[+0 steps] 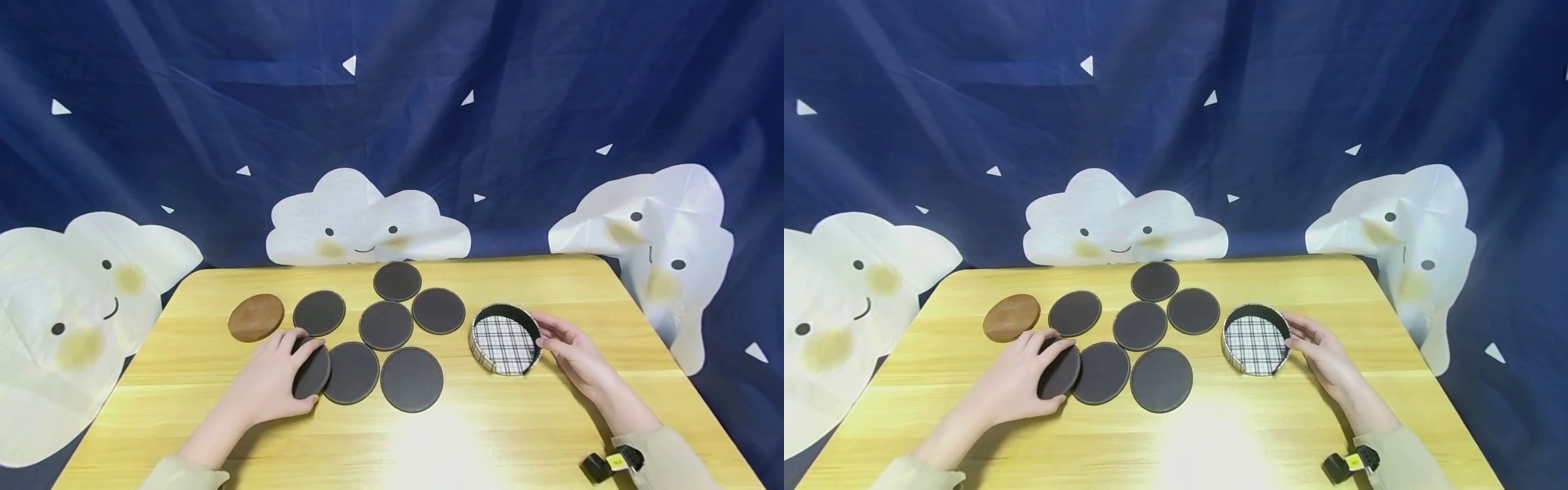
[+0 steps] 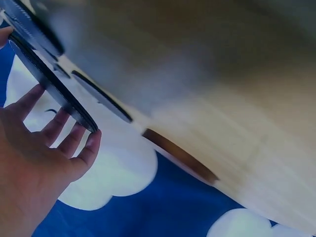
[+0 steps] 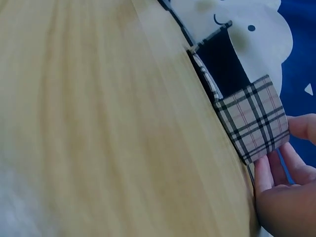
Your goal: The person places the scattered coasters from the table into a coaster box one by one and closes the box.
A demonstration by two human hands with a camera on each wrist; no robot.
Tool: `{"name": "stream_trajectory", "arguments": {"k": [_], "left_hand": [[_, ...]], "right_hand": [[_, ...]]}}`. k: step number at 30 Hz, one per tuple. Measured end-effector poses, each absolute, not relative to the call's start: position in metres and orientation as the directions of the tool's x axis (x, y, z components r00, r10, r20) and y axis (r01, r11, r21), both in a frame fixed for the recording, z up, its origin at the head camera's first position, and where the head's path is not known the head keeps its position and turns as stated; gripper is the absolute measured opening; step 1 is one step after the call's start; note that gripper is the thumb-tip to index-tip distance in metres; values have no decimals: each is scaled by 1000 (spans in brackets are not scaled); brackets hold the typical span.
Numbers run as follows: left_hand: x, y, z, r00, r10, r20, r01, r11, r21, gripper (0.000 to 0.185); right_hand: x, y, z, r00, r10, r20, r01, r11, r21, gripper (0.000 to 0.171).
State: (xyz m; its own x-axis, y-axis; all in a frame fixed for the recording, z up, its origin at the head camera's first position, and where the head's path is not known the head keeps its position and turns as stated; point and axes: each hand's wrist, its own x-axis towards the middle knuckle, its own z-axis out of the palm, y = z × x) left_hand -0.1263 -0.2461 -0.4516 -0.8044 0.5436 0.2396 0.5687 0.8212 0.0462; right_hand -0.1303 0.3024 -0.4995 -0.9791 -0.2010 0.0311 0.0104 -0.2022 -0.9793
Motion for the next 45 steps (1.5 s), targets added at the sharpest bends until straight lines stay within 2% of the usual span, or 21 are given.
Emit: {"name": "stream_trajectory", "arguments": {"k": [7,14,21,32,45], "left_hand": [[-139,-219,-446,-788,577,217,596,802,32,89],[-154,-191,-440,-743,635,214,651,759,8,88],[-165,-169,-431,-737,658,154,668,744,14,89],[-189,-126,-423,-699,701,142,707,707,-14,86],[-201,-64,-413,-655,747,114,747,663,-56,89]], "right_hand": [[-130,302,-499,-975,-219,32,12,-196,-981,47],[-129,303,-500,-978,-207,30,9,-187,-982,47],[-129,304,-500,-977,-210,30,7,-175,-985,47],[-130,304,-501,-973,-224,51,-8,-189,-982,48],[-129,306,-503,-972,-232,50,-7,-186,-983,49]]}}
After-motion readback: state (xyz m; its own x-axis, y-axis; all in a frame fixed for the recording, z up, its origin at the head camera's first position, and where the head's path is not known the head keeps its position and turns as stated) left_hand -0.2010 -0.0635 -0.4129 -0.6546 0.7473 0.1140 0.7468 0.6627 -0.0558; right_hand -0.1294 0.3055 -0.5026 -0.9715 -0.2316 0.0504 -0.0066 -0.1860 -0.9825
